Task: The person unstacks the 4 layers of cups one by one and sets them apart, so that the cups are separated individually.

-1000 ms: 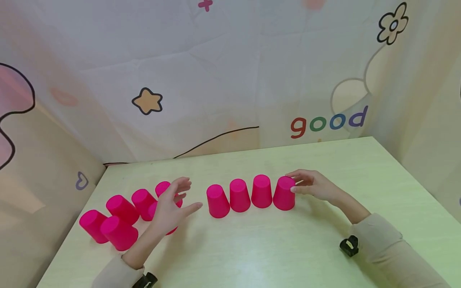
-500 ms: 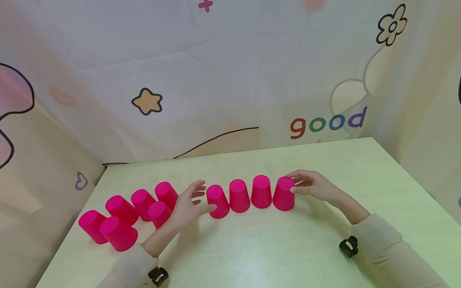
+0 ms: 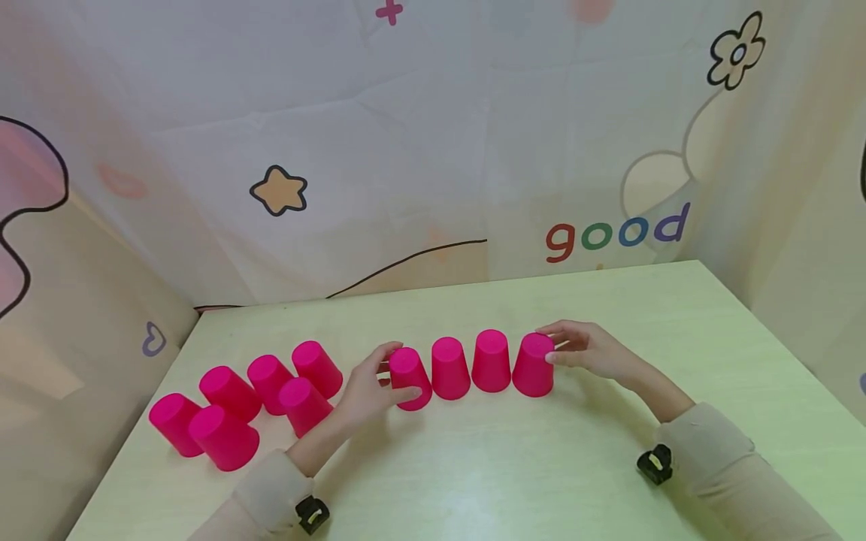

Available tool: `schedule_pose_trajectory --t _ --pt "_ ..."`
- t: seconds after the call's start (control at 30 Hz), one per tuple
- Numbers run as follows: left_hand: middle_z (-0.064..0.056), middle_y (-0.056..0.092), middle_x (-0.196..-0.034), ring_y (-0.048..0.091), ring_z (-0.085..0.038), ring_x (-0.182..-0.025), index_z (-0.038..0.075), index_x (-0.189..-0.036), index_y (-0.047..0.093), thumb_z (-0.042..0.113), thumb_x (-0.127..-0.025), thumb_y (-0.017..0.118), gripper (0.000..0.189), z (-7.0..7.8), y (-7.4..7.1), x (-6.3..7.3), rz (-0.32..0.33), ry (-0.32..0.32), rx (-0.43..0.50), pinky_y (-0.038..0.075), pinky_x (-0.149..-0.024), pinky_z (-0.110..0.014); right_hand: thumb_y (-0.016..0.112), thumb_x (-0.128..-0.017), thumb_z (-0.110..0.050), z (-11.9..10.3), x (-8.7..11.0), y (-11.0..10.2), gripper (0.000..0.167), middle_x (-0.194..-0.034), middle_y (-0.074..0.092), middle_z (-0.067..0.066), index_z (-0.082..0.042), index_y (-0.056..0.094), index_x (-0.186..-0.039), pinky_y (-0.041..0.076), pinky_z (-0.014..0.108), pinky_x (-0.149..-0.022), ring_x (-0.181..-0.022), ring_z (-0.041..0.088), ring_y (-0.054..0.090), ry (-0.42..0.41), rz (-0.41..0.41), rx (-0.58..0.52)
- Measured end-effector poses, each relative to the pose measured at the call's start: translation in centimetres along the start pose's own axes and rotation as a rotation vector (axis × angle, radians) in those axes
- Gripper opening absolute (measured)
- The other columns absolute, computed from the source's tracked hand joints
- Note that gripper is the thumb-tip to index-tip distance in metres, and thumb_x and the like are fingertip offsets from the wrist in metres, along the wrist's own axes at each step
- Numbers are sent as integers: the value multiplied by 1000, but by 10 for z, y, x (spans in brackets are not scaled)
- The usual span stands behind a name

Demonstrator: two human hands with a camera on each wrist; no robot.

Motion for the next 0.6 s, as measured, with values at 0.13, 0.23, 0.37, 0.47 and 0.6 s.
schedule_pose_trajectory --t 0.13,0.23,0.37,0.47,0.6 --pt "-5 54 -113 51 -26 -105 12 -127 45 14 -71 78 64 -3 2 -1 8 9 10 52 -75 -37 65 -84 -15 0 0 2 45 -117 53 19 -1 51 -124 50 41 -80 -106 37 52 -2 -5 -8" --pt "-4 55 -110 52 -24 -102 12 -122 48 13 -72 77 57 -5 2 -2 23 20 9 51 -77 -36 65 -84 -15 1 -1 2 45 -117 53 19 -1 51 -124 51 41 -79 -106 37 52 -2 -7 -7" --pt "-3 56 -109 53 -22 -101 11 -120 50 13 -72 77 55 0 0 2 41 66 -13 49 -83 -39 64 -84 -15 1 -1 3 45 -117 53 19 -2 51 -124 51 42 -79 -106 37 52 0 -5 0" --pt "-1 57 -109 53 -21 -102 13 -120 51 14 -71 78 56 7 -4 7 54 102 -34 47 -85 -42 64 -84 -15 0 -1 2 45 -117 53 19 -2 51 -124 50 42 -80 -106 38 52 3 -4 4" --pt "0 57 -110 53 -20 -102 15 -121 52 15 -69 79 58 16 -12 15 70 140 -45 47 -85 -44 65 -84 -15 1 -1 0 45 -118 52 20 -2 51 -124 50 43 -80 -107 38 51 4 -5 1"
Point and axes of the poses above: each hand's wrist, its own x-axis away from the middle knuckle, its own y-axis out of the palm, z = x × y, the point moved 5 cm from there along -x, towards the middle knuckle
